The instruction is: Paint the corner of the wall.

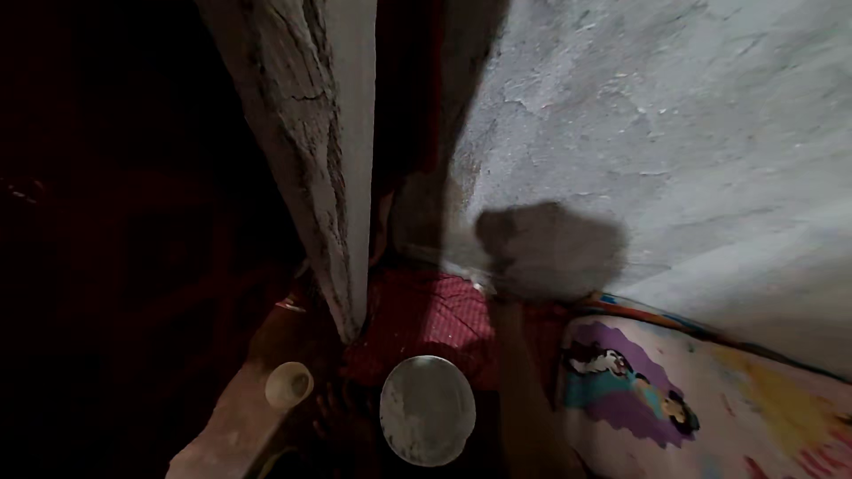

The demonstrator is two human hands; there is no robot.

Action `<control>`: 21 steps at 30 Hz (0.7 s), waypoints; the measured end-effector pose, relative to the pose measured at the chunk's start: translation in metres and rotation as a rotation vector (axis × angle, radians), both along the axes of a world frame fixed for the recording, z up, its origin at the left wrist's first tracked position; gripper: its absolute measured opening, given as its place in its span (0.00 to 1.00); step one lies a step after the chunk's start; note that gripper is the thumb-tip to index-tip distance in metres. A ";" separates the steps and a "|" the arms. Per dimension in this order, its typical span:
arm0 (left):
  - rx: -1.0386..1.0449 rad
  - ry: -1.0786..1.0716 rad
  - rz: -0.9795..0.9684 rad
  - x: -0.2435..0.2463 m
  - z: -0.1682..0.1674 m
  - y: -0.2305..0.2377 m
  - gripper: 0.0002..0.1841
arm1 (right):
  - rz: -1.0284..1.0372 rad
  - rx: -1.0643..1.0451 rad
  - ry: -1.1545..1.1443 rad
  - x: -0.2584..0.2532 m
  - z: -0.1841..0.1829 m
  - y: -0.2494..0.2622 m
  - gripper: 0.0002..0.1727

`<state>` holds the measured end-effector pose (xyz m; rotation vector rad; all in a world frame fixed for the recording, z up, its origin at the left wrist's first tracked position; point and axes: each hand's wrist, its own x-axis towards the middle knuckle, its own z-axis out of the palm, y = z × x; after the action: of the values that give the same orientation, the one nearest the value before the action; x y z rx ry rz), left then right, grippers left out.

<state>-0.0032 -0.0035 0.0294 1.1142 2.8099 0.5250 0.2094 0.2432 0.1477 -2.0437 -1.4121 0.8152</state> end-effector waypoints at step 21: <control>0.255 0.176 0.069 0.007 -0.020 0.005 0.31 | -0.267 -0.056 0.093 0.079 0.020 -0.031 0.23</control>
<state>0.0036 0.0018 0.0091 1.1609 3.0062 0.8529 0.2881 0.2117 0.1678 -2.1482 -1.0481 0.8293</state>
